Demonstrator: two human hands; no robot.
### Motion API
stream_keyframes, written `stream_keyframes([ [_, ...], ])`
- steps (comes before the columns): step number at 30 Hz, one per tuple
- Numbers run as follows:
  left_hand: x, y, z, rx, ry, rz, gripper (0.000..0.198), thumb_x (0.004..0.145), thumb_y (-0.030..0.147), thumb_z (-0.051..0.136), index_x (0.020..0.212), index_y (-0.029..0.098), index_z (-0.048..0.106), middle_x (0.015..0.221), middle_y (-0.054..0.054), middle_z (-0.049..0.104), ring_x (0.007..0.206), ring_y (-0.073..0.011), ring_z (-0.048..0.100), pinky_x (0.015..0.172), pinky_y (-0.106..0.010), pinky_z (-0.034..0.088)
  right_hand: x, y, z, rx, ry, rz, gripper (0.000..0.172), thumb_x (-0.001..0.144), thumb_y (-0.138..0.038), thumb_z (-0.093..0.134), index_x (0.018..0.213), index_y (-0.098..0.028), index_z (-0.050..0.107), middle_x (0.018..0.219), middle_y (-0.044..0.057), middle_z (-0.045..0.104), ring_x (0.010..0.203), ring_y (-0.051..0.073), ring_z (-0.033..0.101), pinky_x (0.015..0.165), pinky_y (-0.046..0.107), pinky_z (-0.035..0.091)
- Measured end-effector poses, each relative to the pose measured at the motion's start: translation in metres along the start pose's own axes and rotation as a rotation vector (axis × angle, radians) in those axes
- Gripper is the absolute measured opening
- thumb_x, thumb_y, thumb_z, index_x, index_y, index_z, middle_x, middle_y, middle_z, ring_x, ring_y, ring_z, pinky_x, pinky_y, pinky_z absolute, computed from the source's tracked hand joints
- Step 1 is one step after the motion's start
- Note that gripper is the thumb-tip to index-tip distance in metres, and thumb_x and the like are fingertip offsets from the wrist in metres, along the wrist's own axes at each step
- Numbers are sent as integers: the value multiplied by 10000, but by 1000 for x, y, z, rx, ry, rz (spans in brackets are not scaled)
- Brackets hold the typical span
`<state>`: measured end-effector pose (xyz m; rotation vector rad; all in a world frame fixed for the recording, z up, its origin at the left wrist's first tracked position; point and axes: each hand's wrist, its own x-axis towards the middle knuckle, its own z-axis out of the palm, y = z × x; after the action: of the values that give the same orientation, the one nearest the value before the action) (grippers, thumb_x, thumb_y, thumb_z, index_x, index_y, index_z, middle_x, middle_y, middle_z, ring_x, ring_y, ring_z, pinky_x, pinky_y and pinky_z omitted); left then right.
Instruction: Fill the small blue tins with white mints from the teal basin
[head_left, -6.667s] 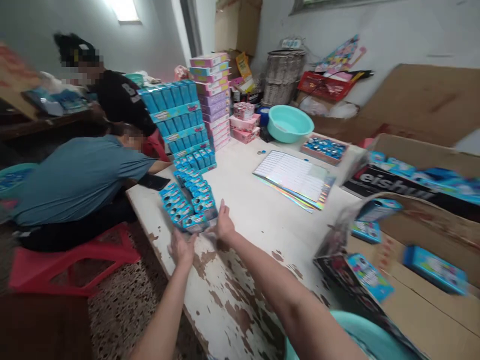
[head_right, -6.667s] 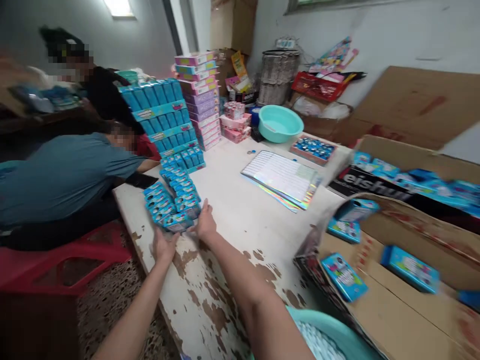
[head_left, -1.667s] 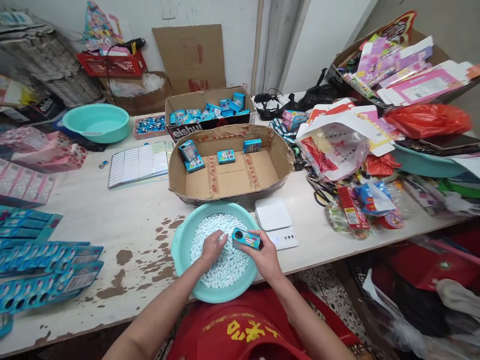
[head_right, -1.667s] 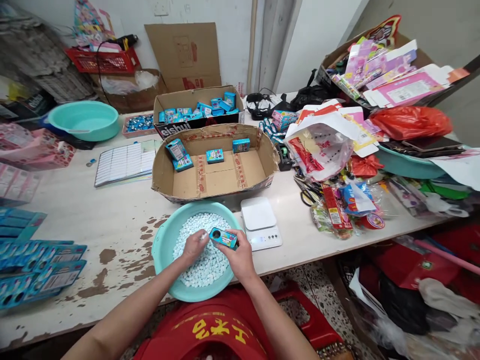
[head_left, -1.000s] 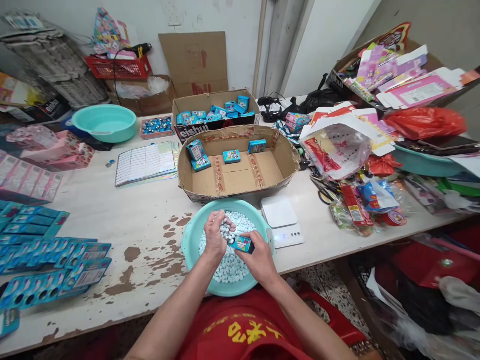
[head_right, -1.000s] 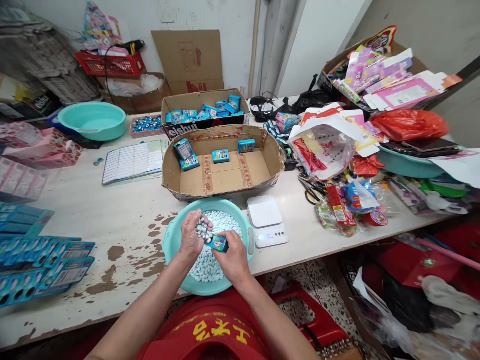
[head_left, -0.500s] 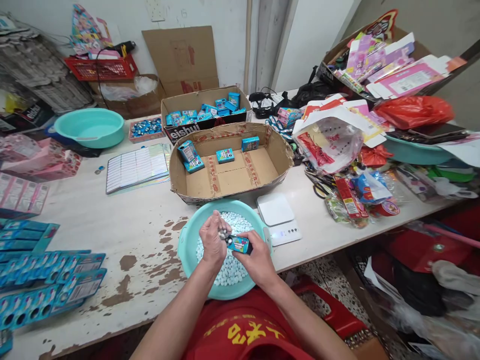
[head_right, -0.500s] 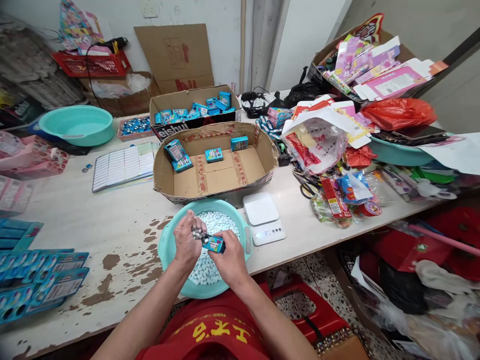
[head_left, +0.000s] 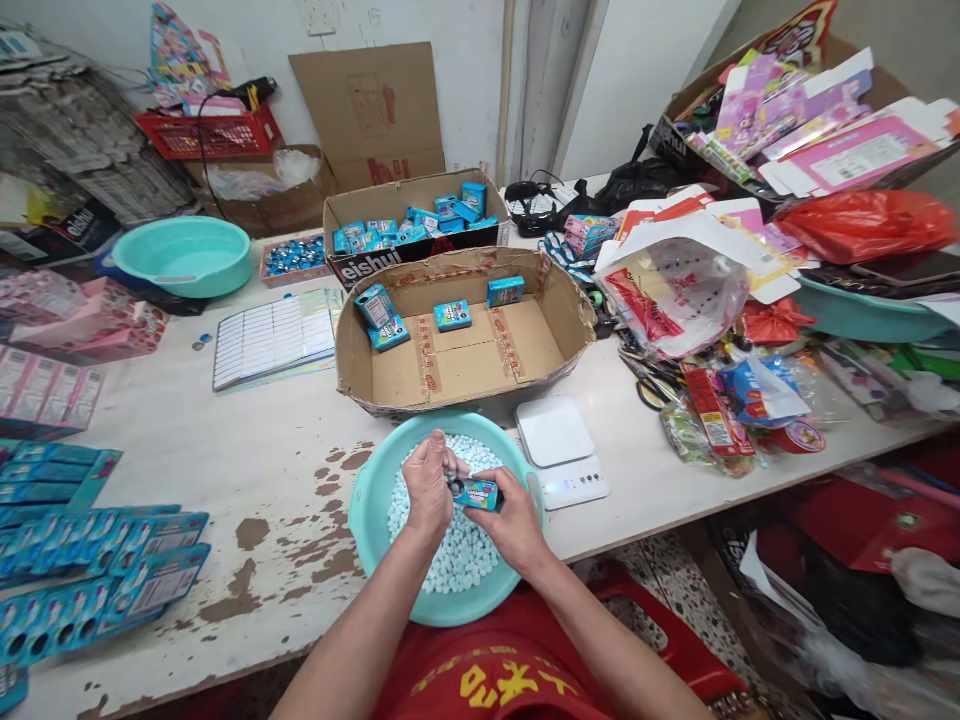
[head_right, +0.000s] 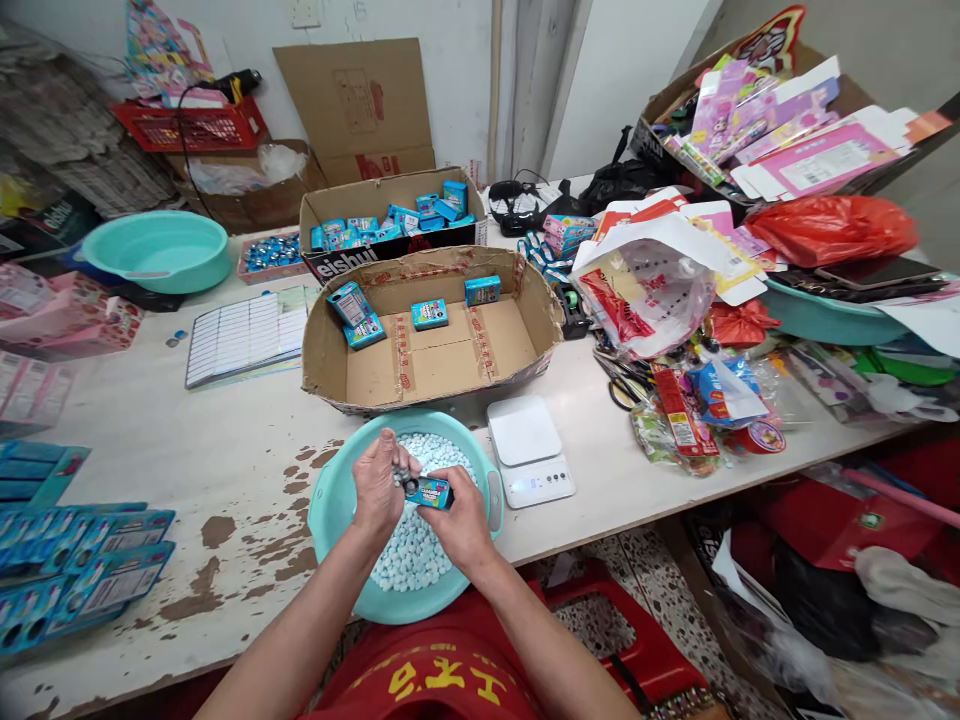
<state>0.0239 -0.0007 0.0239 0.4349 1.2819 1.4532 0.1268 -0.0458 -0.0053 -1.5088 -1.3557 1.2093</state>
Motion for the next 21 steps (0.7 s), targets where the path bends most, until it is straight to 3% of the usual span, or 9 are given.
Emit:
stream_keyframes([
  [3,8,-1,-1,-24,24,-17,492,693,551,655,528,187,367,427,77,353,329,-48,327,353,-189,224,5,0,-5,32,-3,24,266,592,-158,682,846,-204,617,837,-3,598,812,201,576,754,327,455],
  [5,15,-4,-11,39,64,3,493,732,583,589,534,195,359,436,74,344,337,-53,311,355,-193,228,6,-2,-14,91,-19,51,270,588,-191,711,843,-204,625,819,-3,611,791,202,585,742,326,468],
  [7,19,-8,-30,266,50,28,483,761,598,527,526,197,397,456,48,398,381,-80,386,389,-208,306,7,-6,-26,182,-42,75,298,587,-231,744,863,-202,637,840,11,635,794,209,604,735,324,486],
  [10,24,-9,-62,803,-117,110,372,672,557,629,605,195,575,658,-23,620,651,-172,594,598,-277,466,8,-9,-50,260,-23,80,321,563,-259,785,855,-202,664,893,38,654,839,230,625,757,321,503],
  [13,43,9,-70,1085,-183,254,283,690,488,634,767,216,654,808,-25,680,794,-203,623,748,-315,478,15,-4,-80,251,15,102,310,562,-281,785,842,-209,674,887,39,666,838,234,634,748,308,513],
  [16,97,43,-48,1165,-37,431,277,803,455,515,771,205,630,753,-20,660,729,-185,614,734,-305,482,32,13,-111,227,119,204,388,582,-383,766,908,-208,646,845,34,683,763,222,640,688,300,524],
  [19,183,74,-14,1311,181,639,343,796,374,539,1068,170,582,1068,-104,632,1013,-249,574,898,-374,444,59,43,-133,146,318,280,491,544,-468,760,931,-200,622,829,30,684,738,225,635,688,317,521],
  [21,239,87,4,1520,265,697,515,776,303,564,1249,121,473,1303,-184,486,1209,-312,433,986,-439,372,77,63,-141,91,407,289,501,534,-487,747,923,-197,623,858,37,679,753,233,631,700,333,515],
])
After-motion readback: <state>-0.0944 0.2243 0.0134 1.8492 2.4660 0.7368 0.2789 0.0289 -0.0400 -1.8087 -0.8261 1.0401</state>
